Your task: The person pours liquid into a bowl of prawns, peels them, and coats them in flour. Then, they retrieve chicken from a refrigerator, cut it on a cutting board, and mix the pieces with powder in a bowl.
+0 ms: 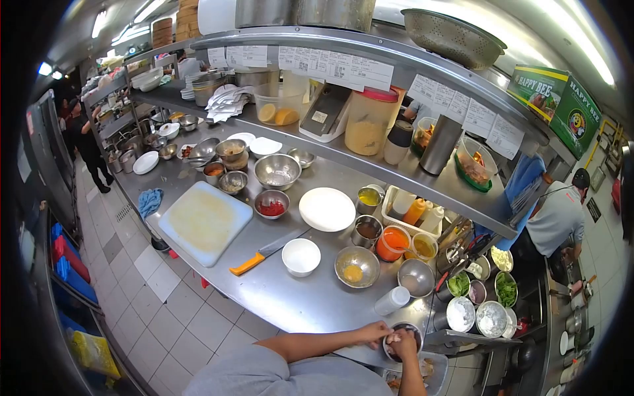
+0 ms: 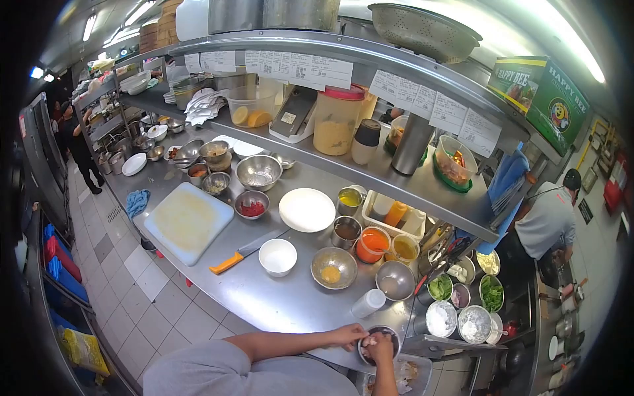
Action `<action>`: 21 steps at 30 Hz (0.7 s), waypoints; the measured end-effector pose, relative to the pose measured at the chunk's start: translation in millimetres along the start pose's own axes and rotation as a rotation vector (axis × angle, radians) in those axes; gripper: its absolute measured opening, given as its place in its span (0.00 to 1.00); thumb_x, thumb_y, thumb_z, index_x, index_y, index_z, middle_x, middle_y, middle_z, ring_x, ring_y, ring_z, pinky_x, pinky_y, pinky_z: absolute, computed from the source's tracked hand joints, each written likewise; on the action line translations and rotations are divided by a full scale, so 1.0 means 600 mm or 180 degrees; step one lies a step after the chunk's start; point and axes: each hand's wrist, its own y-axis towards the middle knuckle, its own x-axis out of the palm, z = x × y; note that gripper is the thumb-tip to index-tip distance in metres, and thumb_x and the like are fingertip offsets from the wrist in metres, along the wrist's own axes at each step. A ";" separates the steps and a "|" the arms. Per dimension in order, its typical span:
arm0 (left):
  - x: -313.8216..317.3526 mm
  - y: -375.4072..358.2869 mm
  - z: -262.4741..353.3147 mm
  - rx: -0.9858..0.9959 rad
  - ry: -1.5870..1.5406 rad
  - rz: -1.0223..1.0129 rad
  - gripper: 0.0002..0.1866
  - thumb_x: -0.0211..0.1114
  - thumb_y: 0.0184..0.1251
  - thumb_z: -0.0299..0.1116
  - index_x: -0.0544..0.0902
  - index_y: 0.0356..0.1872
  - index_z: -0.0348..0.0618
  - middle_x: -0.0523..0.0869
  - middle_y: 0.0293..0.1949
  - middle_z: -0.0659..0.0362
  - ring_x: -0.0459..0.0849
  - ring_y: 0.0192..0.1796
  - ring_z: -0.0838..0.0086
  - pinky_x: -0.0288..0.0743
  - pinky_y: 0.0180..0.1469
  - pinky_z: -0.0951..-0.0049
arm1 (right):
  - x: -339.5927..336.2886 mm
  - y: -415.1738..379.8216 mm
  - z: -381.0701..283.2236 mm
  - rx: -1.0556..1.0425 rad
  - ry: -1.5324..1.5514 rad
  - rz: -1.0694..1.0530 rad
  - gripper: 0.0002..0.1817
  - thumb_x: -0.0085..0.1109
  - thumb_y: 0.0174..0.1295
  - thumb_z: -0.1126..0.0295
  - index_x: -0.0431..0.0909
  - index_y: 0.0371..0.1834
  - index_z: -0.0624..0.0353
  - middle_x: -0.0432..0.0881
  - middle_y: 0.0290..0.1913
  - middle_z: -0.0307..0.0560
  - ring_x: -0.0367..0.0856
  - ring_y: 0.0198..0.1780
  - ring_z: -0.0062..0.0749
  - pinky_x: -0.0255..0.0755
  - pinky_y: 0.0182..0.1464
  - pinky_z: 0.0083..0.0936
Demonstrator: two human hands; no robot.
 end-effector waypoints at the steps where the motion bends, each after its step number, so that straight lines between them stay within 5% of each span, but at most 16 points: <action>1: 0.013 0.010 0.001 0.0203 -0.0023 -0.0186 0.21 0.70 0.60 0.43 0.68 0.39 0.42 0.77 0.27 0.57 0.75 0.20 0.74 0.74 0.18 0.72 | 0.006 0.006 -0.001 -0.0113 -0.0027 -0.0199 0.15 0.67 0.50 0.63 0.82 0.42 0.49 0.80 0.46 0.54 0.79 0.48 0.54 0.74 0.50 0.43; 7: -0.013 0.007 -0.010 -0.0200 -0.0384 -0.0081 0.14 0.65 0.61 0.35 0.69 0.39 0.42 0.77 0.29 0.58 0.79 0.23 0.71 0.80 0.22 0.70 | -0.029 0.006 -0.052 0.0041 0.0137 -0.0028 0.09 0.63 0.50 0.69 0.83 0.36 0.53 0.82 0.43 0.53 0.80 0.46 0.51 0.74 0.46 0.43; 11: -0.015 -0.009 -0.005 -0.0473 -0.1167 -0.0094 0.11 0.62 0.61 0.33 0.69 0.39 0.44 0.78 0.31 0.59 0.81 0.27 0.72 0.82 0.24 0.69 | -0.027 0.010 -0.044 -0.1057 -0.0065 0.0670 0.16 0.69 0.47 0.69 0.83 0.41 0.56 0.82 0.45 0.54 0.79 0.49 0.51 0.72 0.52 0.41; 13: -0.024 -0.007 -0.003 -0.0389 -0.0983 -0.0110 0.12 0.63 0.61 0.35 0.69 0.39 0.45 0.78 0.31 0.59 0.82 0.28 0.72 0.82 0.25 0.70 | -0.044 0.005 -0.045 -0.2259 0.0326 -0.0876 0.18 0.70 0.46 0.67 0.83 0.43 0.55 0.81 0.45 0.54 0.79 0.50 0.52 0.72 0.55 0.39; 14: -0.028 -0.005 -0.003 -0.0310 -0.0804 -0.0128 0.13 0.64 0.62 0.36 0.69 0.40 0.45 0.78 0.32 0.60 0.82 0.29 0.72 0.83 0.25 0.70 | -0.049 0.003 -0.048 -0.2260 0.0323 -0.0867 0.18 0.70 0.46 0.67 0.83 0.43 0.55 0.81 0.45 0.54 0.79 0.50 0.52 0.72 0.55 0.39; 16: -0.033 -0.013 0.003 -0.0288 -0.0816 -0.0173 0.14 0.65 0.62 0.37 0.69 0.39 0.46 0.78 0.32 0.60 0.82 0.29 0.72 0.83 0.26 0.69 | -0.068 -0.009 -0.094 -0.1084 -0.0119 -0.0230 0.20 0.71 0.45 0.64 0.83 0.45 0.53 0.81 0.46 0.54 0.78 0.51 0.53 0.73 0.55 0.40; 21: -0.048 -0.029 0.010 -0.0292 -0.0636 -0.0376 0.14 0.65 0.62 0.38 0.69 0.40 0.47 0.79 0.34 0.60 0.82 0.31 0.72 0.83 0.29 0.67 | 0.015 0.006 -0.089 -0.0406 -0.0110 -0.0219 0.20 0.69 0.47 0.63 0.83 0.44 0.54 0.82 0.47 0.54 0.79 0.51 0.55 0.74 0.53 0.41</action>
